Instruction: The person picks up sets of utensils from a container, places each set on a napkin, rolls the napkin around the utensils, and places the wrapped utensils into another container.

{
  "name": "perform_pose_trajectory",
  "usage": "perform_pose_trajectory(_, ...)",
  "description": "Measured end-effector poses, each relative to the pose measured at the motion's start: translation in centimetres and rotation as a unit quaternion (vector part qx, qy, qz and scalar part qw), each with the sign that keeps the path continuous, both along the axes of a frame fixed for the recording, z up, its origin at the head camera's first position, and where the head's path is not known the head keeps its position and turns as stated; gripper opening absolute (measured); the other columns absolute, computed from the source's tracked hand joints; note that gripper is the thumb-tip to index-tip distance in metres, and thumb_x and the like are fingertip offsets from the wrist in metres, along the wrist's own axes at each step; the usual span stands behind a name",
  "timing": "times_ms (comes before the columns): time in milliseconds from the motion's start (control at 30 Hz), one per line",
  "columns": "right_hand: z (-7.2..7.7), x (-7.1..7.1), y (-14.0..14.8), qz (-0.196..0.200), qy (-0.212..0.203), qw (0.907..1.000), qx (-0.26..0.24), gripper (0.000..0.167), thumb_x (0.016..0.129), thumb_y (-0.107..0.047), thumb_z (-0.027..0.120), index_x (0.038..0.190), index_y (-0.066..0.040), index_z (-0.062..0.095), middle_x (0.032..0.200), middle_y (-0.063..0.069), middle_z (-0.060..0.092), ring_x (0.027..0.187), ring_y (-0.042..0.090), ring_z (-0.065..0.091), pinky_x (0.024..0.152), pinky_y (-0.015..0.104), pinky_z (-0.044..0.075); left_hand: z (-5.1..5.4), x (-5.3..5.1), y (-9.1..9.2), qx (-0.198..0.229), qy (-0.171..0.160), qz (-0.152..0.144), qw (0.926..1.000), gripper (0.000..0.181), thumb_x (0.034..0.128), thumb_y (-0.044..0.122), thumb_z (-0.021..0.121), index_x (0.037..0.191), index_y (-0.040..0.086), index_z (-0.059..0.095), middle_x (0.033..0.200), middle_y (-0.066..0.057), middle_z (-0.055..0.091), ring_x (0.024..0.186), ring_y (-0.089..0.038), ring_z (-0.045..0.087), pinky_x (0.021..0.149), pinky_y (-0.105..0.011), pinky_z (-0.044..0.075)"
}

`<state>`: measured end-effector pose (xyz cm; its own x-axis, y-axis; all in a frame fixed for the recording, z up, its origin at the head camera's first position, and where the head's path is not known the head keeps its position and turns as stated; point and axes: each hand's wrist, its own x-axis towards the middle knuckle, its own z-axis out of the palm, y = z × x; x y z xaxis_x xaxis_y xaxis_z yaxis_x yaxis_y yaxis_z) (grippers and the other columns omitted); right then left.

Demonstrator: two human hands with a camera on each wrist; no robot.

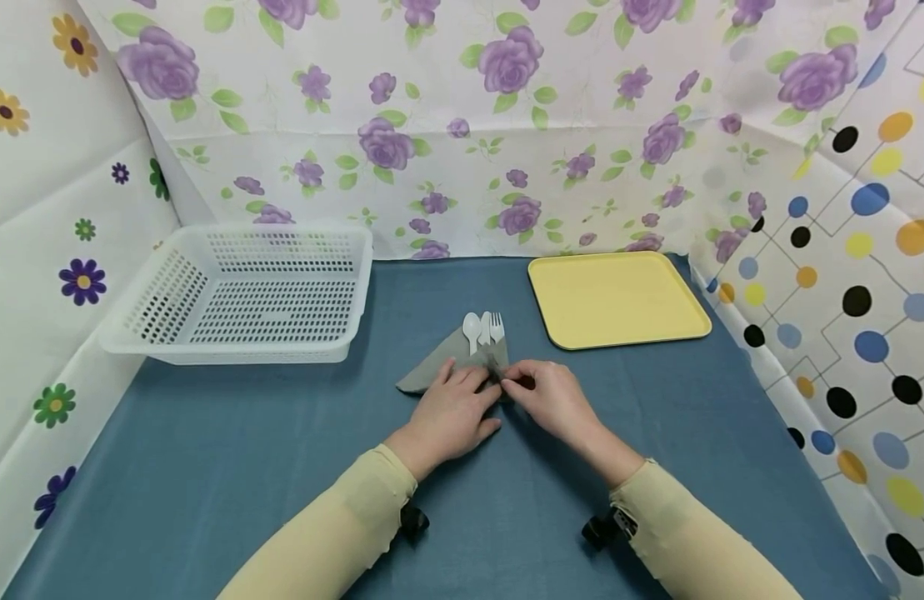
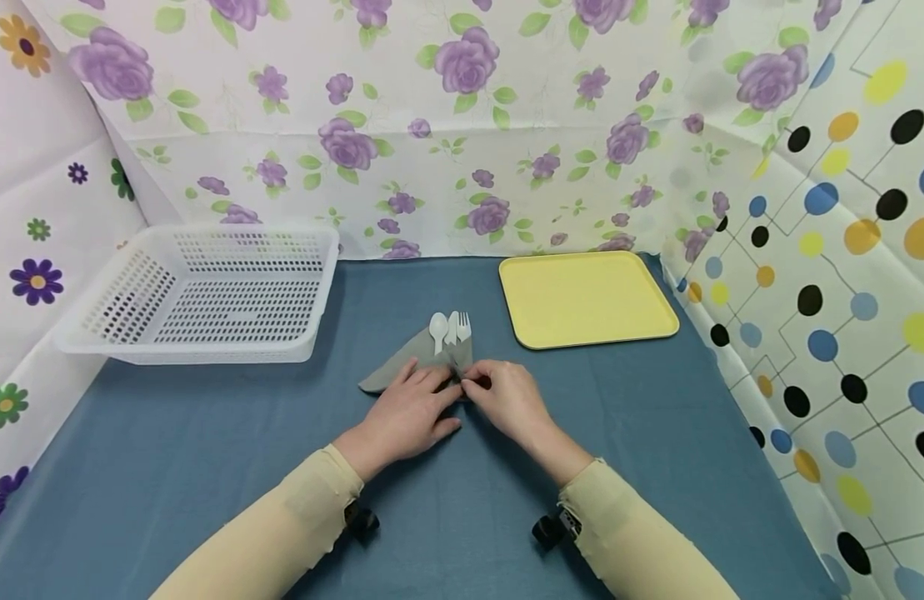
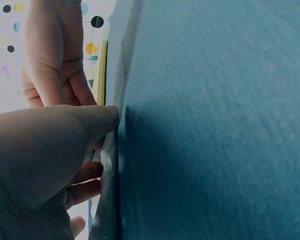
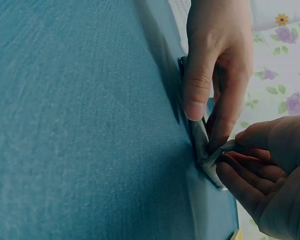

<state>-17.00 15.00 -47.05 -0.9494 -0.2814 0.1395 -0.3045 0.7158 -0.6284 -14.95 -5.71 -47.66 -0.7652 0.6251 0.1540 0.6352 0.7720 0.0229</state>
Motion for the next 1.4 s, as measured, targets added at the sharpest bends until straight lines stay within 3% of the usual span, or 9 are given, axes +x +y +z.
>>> perform_pose_trajectory(300,0.3,-0.2,-0.4,0.008,-0.039,0.9992,0.007,0.015,0.108,-0.018,0.076,0.118,-0.012,0.085,0.104,0.002,0.080,0.077,0.012,0.066,0.070,0.038,0.057,0.1,-0.4,-0.9,-0.004,-0.052,-0.013,0.9986,0.055,0.1085,0.047,0.073,0.155,0.017,0.065,0.156,-0.007,0.061,0.151,-0.030,0.051,0.132,-0.063,0.026)
perform_pose_trajectory(467,0.3,0.0,-0.4,0.017,-0.052,0.9983,0.019,0.024,0.106,-0.017,0.078,0.128,-0.009,0.083,0.119,0.007,0.081,0.101,0.021,0.076,0.086,0.043,0.063,0.2,-0.1,-1.3,0.004,-0.059,-0.022,0.9980,0.057,0.1086,0.046,0.073,0.156,0.016,0.063,0.158,-0.008,0.060,0.155,-0.031,0.048,0.132,-0.063,0.025)
perform_pose_trajectory(600,0.4,0.3,-0.2,0.035,-0.066,0.9969,0.022,0.031,0.105,-0.009,0.077,0.136,-0.006,0.079,0.129,0.012,0.079,0.116,0.028,0.076,0.097,0.045,0.063,0.0,0.3,-1.7,0.006,-0.056,-0.024,0.9981,0.056,0.1086,0.043,0.074,0.155,0.013,0.063,0.156,-0.008,0.061,0.155,-0.031,0.048,0.133,-0.060,0.025)
perform_pose_trajectory(800,0.5,0.9,0.2,0.061,-0.052,0.9959,0.042,0.036,0.107,0.002,0.068,0.142,-0.004,0.075,0.144,0.016,0.071,0.132,0.035,0.069,0.108,0.050,0.058,0.2,1.2,-2.8,0.013,-0.040,-0.026,0.9988,0.057,0.1089,0.040,0.074,0.156,0.011,0.062,0.159,-0.010,0.059,0.153,-0.029,0.050,0.134,-0.056,0.025)
perform_pose_trajectory(1000,0.4,1.3,0.1,0.087,-0.019,0.9924,0.085,0.039,0.106,0.005,0.067,0.145,0.000,0.071,0.152,0.017,0.066,0.140,0.039,0.062,0.112,0.055,0.054,0.4,1.8,-3.3,0.054,0.023,-0.038,0.9975,0.035,0.1084,0.033,0.076,0.135,0.010,0.073,0.138,-0.011,0.067,0.133,-0.029,0.063,0.133,-0.049,0.029)
perform_pose_trajectory(1133,0.4,1.4,0.0,0.116,-0.003,0.9878,0.103,0.039,0.105,0.007,0.065,0.143,0.004,0.070,0.152,0.019,0.065,0.141,0.040,0.061,0.114,0.056,0.053,0.5,1.8,-3.0,0.068,0.049,-0.054,0.9950,0.042,0.1083,0.034,0.076,0.140,0.007,0.070,0.144,-0.014,0.064,0.140,-0.031,0.059,0.134,-0.048,0.028)
perform_pose_trajectory(1233,0.3,1.4,0.0,0.134,0.003,0.9848,0.111,0.040,0.105,0.009,0.064,0.144,0.006,0.069,0.153,0.020,0.063,0.143,0.041,0.059,0.117,0.056,0.050,0.5,1.6,-2.9,0.054,0.037,-0.057,0.9962,0.055,0.1097,0.037,0.073,0.153,0.005,0.063,0.157,-0.016,0.058,0.151,-0.033,0.051,0.135,-0.047,0.025)
perform_pose_trajectory(1400,0.1,1.4,0.1,0.144,0.005,0.9832,0.112,0.043,0.104,0.009,0.062,0.147,0.007,0.066,0.155,0.021,0.061,0.145,0.042,0.057,0.119,0.056,0.048,0.5,1.2,-2.8,0.025,-0.011,-0.065,0.9975,0.067,0.1113,0.042,0.070,0.162,0.002,0.053,0.168,-0.016,0.050,0.159,-0.034,0.042,0.136,-0.048,0.022)
